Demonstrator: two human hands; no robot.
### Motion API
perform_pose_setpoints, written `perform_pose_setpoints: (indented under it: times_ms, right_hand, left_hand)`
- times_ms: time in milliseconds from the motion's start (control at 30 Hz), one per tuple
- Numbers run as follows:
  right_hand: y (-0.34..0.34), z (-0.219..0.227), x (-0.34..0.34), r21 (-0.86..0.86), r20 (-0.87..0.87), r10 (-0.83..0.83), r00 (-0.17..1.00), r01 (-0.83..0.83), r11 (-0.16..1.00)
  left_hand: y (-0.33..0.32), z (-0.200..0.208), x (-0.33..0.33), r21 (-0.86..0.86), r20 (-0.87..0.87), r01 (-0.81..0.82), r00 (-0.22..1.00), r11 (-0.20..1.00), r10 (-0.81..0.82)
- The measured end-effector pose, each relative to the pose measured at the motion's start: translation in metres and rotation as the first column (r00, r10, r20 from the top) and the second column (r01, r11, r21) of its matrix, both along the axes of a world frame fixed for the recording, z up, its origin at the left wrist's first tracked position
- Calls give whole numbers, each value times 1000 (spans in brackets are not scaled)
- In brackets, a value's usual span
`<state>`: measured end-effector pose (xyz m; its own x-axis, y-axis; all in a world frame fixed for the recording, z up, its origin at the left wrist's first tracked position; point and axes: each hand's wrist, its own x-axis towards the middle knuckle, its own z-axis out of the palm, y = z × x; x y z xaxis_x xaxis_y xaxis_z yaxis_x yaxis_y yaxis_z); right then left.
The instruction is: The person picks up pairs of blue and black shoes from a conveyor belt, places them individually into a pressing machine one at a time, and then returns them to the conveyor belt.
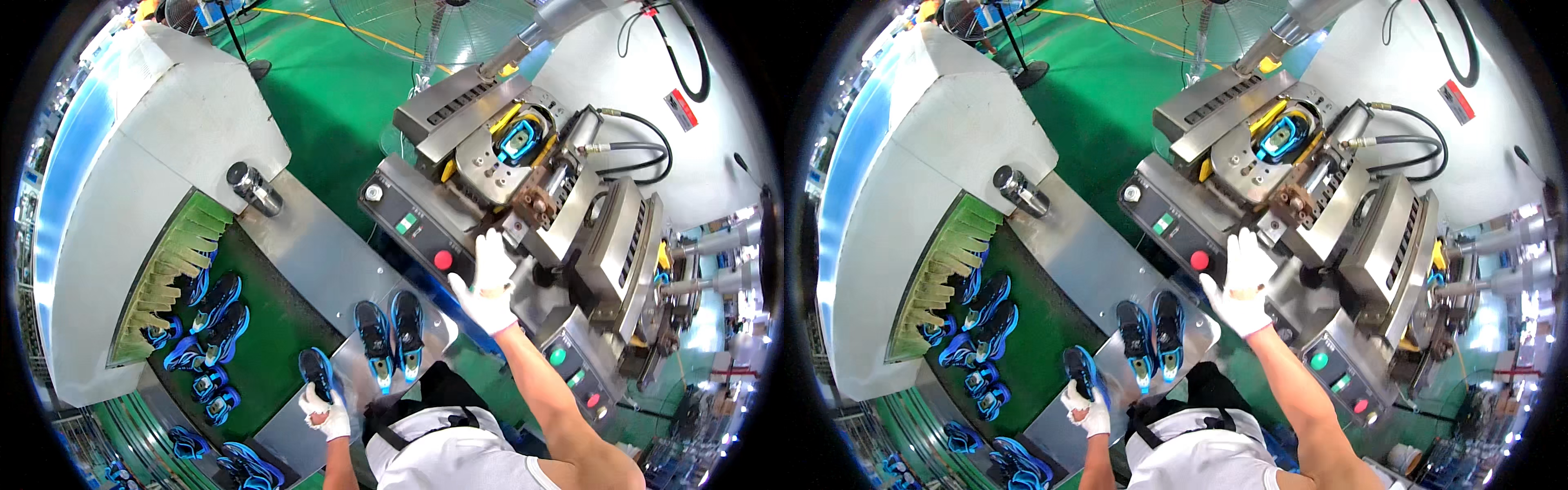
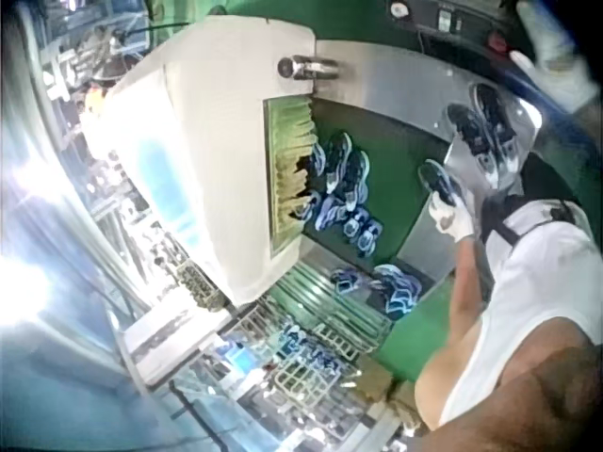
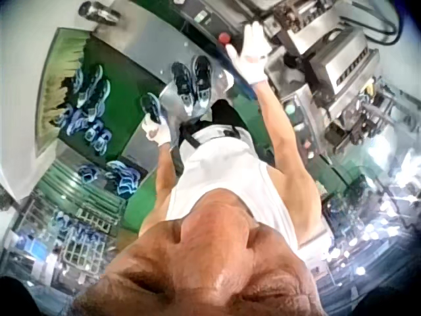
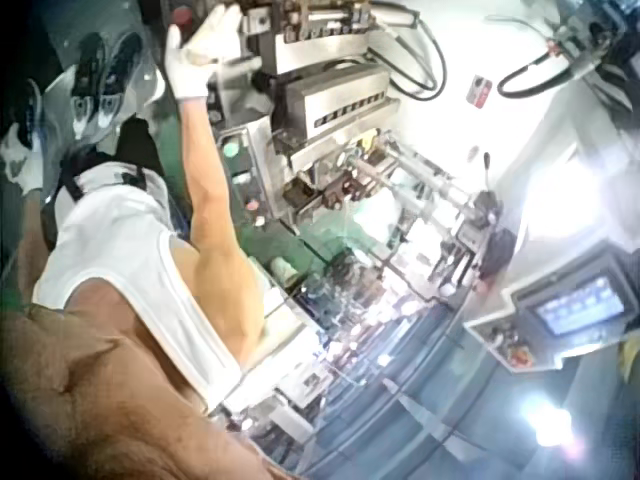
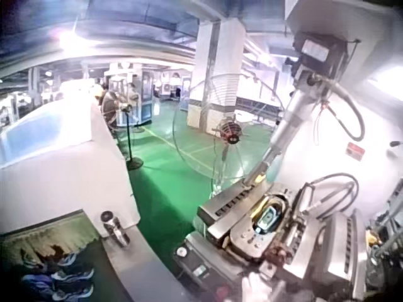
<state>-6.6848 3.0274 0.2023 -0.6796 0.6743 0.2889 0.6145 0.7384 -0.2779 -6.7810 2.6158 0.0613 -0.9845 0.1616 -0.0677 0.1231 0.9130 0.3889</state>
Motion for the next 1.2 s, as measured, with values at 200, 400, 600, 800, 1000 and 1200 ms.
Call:
perform_pose_setpoints:
  times_ms: [200,400,600,800,1000,1200]
  right_hand:
    - [-28,-49,23,29,152,-12,988,7,1000]
    - [-219,-61,-24,-459,-40,26,999,-42,888]
    - [-250,-131,-68,-645,123,-390,913,372,668]
    - [-249,-29,-25,-862,120,-469,875,326,387]
    - [-300,19,121,-927,-127,-800,586,217,306]
    - [-390,56,306,-942,-335,-901,-275,67,330]
  left_hand:
    - [-24,22,2,444,261,-85,965,892,-38]
    - [-42,-20,-3,527,472,-230,880,818,-56]
    - [-72,-42,-45,438,623,-248,777,864,-93]
    - [-44,34,-93,290,528,-87,845,953,-84]
    - [42,136,-11,309,729,412,476,857,-492]
    - [95,173,192,560,453,772,18,300,-891]
